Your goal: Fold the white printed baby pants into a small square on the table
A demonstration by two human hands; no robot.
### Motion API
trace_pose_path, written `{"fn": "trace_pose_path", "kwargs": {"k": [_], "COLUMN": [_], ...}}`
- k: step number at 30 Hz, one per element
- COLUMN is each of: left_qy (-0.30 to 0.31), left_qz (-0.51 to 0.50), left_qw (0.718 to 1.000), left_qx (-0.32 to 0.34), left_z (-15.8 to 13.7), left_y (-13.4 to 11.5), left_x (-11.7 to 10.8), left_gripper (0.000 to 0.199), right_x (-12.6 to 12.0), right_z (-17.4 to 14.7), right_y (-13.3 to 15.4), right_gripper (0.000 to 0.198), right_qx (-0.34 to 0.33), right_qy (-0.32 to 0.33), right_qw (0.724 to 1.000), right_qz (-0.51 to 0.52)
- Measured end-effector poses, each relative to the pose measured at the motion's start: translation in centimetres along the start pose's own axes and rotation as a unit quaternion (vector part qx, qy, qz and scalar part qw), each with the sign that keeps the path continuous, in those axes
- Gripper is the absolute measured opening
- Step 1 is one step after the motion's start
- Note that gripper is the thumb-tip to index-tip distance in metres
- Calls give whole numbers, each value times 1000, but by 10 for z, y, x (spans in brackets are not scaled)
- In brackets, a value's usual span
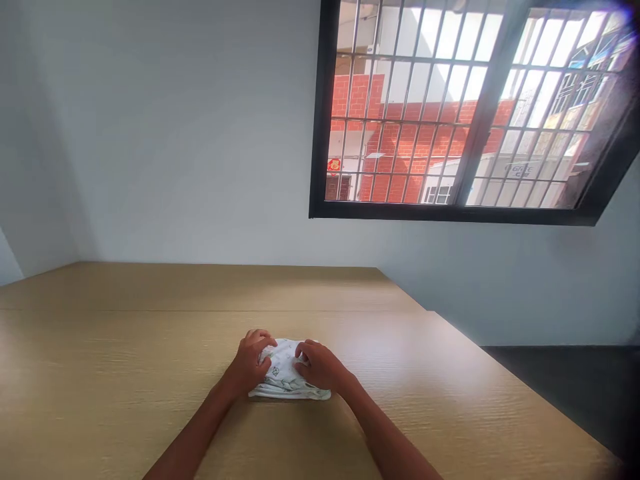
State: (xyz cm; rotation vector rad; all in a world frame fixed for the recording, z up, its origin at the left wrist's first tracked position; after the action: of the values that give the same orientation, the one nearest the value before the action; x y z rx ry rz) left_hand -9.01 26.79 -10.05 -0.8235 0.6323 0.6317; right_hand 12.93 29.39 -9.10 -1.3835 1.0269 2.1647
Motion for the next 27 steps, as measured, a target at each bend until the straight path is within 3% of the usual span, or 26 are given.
{"fn": "trace_pose_path", "kwargs": {"k": [2, 5, 9, 12, 17, 23, 25, 27], "left_qy": [21, 101, 176, 190, 210, 186, 175, 171], "left_qz": [28, 58, 110, 148, 197, 203, 197, 185], "left_qw": [999, 991, 978, 971, 957, 956, 960, 965], "left_qx": [34, 72, 30, 0, -43, -97, -92, -80], "left_z": [3, 10, 12, 7, 1, -1, -1, 0], "left_y": [-12, -31, -38, -31, -20, -21, -26, -30], "left_x": [3, 16, 41, 50, 37, 33, 37, 40], "left_gripper": [32, 35, 46, 53, 60, 60, 59, 56], "right_x": [2, 5, 8, 9, 9, 12, 15, 21], "right_z": [-1, -2, 0, 2, 2, 4, 7, 12], "right_y": [-1, -2, -4, -6, -8, -1, 5, 11], "right_gripper": [16, 15, 28, 38, 26, 17, 21, 29], "right_qx": [-2, -6, 12, 35, 47, 58, 44, 5], "right_qy": [-5, -11, -21, -27, -40, -78, -121, -123], "right_qw": [1000, 1000, 1000, 998, 997, 994, 991, 992], "right_qz": [-4, -12, 16, 41, 52, 51, 49, 40]}}
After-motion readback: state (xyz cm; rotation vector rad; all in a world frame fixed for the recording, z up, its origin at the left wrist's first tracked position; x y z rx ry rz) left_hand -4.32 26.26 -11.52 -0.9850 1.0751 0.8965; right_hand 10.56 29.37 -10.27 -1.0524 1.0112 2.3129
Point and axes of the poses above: each hand's wrist, its own z-axis towards the middle knuckle, its own x-axis out of the palm, y = z × x, the point moved 1 cm from there along z, towards the middle knuckle
